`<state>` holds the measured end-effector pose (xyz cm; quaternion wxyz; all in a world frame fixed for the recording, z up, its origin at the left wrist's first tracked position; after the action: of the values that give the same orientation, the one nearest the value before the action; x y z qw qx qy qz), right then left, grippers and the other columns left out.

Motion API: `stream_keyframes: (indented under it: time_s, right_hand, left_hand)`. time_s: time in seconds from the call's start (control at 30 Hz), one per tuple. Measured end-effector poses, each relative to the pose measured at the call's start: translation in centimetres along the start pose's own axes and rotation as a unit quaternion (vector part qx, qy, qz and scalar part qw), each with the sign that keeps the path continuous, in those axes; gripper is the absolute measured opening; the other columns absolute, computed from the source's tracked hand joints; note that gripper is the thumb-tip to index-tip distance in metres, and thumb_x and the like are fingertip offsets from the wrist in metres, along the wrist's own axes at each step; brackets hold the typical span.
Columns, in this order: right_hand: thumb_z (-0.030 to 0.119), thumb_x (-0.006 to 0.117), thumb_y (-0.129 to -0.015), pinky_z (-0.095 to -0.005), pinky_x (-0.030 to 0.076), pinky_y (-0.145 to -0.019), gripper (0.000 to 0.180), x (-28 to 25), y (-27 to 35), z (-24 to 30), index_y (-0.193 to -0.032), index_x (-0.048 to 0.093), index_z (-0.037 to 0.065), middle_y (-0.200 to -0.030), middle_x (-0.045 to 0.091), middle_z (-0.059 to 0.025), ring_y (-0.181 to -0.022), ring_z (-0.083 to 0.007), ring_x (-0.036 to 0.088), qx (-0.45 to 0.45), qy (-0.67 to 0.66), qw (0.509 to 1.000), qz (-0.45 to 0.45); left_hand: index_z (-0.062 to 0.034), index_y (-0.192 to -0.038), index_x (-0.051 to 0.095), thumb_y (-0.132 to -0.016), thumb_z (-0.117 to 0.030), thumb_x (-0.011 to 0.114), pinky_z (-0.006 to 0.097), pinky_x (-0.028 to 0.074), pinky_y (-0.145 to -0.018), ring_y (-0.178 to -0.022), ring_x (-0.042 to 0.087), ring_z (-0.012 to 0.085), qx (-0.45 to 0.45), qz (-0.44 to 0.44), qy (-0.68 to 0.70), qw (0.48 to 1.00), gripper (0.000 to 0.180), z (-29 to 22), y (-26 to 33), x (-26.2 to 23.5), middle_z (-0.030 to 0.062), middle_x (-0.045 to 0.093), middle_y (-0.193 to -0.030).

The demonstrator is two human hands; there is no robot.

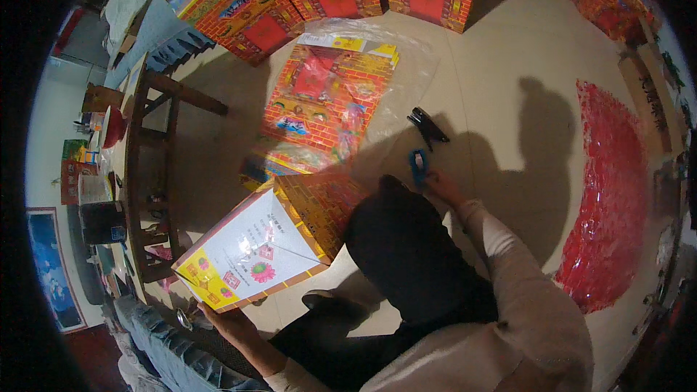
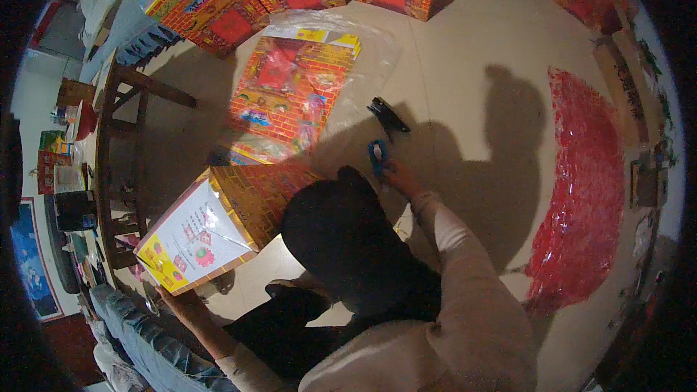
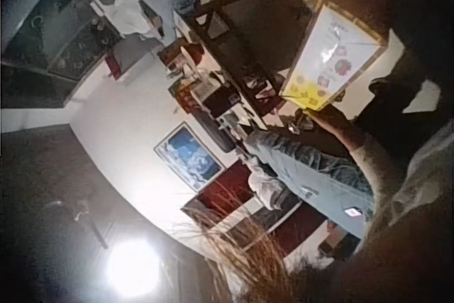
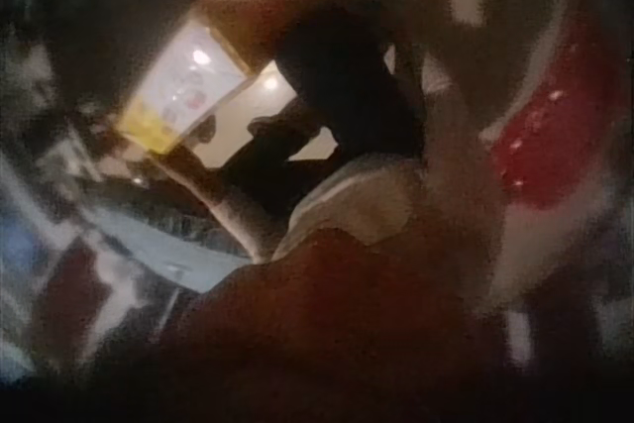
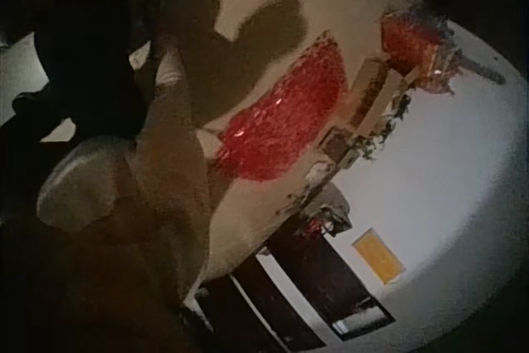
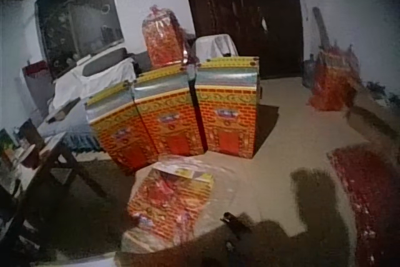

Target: The person assembles a flat cardboard box by folding its sides and securing them with tape. They handle the box and tape, folding flaps and applying tape to edges to form a rectangular container.

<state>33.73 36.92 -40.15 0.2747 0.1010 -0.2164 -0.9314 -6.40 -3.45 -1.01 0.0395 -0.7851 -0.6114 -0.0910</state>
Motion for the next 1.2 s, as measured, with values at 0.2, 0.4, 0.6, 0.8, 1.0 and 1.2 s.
stream_keyframes:
  time_s: [0.2, 0.4, 0.6, 0.8, 1.0, 1.2]
  right_hand:
    - [0.036, 0.069, -0.096, -0.0348, 0.051, -0.076, 0.040, -0.7, -2.5, -5.5, -0.117, 0.067, 0.003, -0.099, 0.068, -0.0060, -0.088, -0.0185, 0.063, 0.122, -0.167, 0.978, -0.015]
    - [0.035, 0.072, -0.093, -0.0331, 0.046, -0.075, 0.030, -0.1, 0.8, -4.2, -0.101, 0.070, 0.007, -0.092, 0.065, -0.0018, -0.084, -0.0142, 0.058, 0.104, -0.192, 0.976, -0.023]
    - [0.034, 0.065, -0.099, -0.0281, 0.044, -0.074, 0.022, 0.1, 2.6, -5.6, -0.101, 0.068, 0.013, -0.086, 0.058, 0.0022, -0.082, -0.0124, 0.053, 0.109, -0.336, 0.935, -0.019]
    - [0.040, 0.073, -0.093, -0.0305, 0.043, -0.070, 0.032, 0.3, 2.7, -6.7, -0.102, 0.068, 0.010, -0.092, 0.067, -0.0019, -0.078, -0.0136, 0.053, 0.158, -0.194, 0.967, -0.056]
    - [0.044, 0.068, -0.096, -0.0351, 0.048, -0.080, 0.041, 0.3, 2.6, -7.9, -0.110, 0.069, 0.006, -0.098, 0.066, -0.0049, -0.087, -0.0167, 0.058, 0.171, -0.098, 0.977, -0.082]
    - [0.044, 0.070, -0.094, -0.0352, 0.045, -0.074, 0.035, 1.1, 1.5, -7.1, -0.100, 0.070, 0.010, -0.093, 0.065, -0.0042, -0.083, -0.0162, 0.055, 0.096, -0.128, 0.984, -0.080]
  left_hand:
    - [-0.0066, -0.157, 0.038, -0.110, -0.050, 0.038, 0.047, 0.030, -0.121, -0.144, 0.044, 0.0271, -0.002, 0.027, -0.012, 1.000, 0.064, 0.4, -0.5, 1.2, 0.0121, 0.046, -0.158]
    - [-0.0068, -0.158, 0.037, -0.110, -0.051, 0.037, 0.047, 0.030, -0.121, -0.144, 0.044, 0.0274, 0.005, 0.011, -0.036, 0.999, 0.065, 0.2, -0.3, 1.0, 0.0127, 0.045, -0.158]
    - [-0.0065, -0.156, 0.038, -0.109, -0.053, 0.038, 0.046, 0.033, -0.119, -0.142, 0.047, 0.0271, -0.006, 0.012, -0.029, 0.999, 0.066, 0.2, 0.0, 3.1, 0.0124, 0.047, -0.157]
    - [-0.0071, -0.156, 0.039, -0.109, -0.055, 0.039, 0.046, 0.034, -0.119, -0.141, 0.048, 0.0277, 0.000, -0.037, -0.032, 0.999, 0.067, -0.3, 0.6, 2.4, 0.0134, 0.048, -0.156]
    - [-0.0068, -0.154, 0.040, -0.108, -0.053, 0.042, 0.044, 0.037, -0.117, -0.139, 0.051, 0.0265, 0.007, -0.016, -0.028, 0.999, 0.065, 0.0, 0.2, 2.5, 0.0131, 0.049, -0.154]
    - [-0.0065, -0.151, 0.045, -0.108, -0.053, 0.045, 0.042, 0.042, -0.113, -0.135, 0.054, 0.0244, 0.010, 0.000, -0.012, 1.000, 0.064, 0.0, -0.1, 1.3, 0.0117, 0.055, -0.149]
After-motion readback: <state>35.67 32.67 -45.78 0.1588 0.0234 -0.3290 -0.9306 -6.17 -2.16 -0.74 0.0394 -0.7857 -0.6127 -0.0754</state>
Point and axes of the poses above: each hand's wrist, its own y-axis away from the middle knuckle, its own x-axis out of the palm, z = x × y, the point moved 6 cm from there along -y, towards the middle knuckle
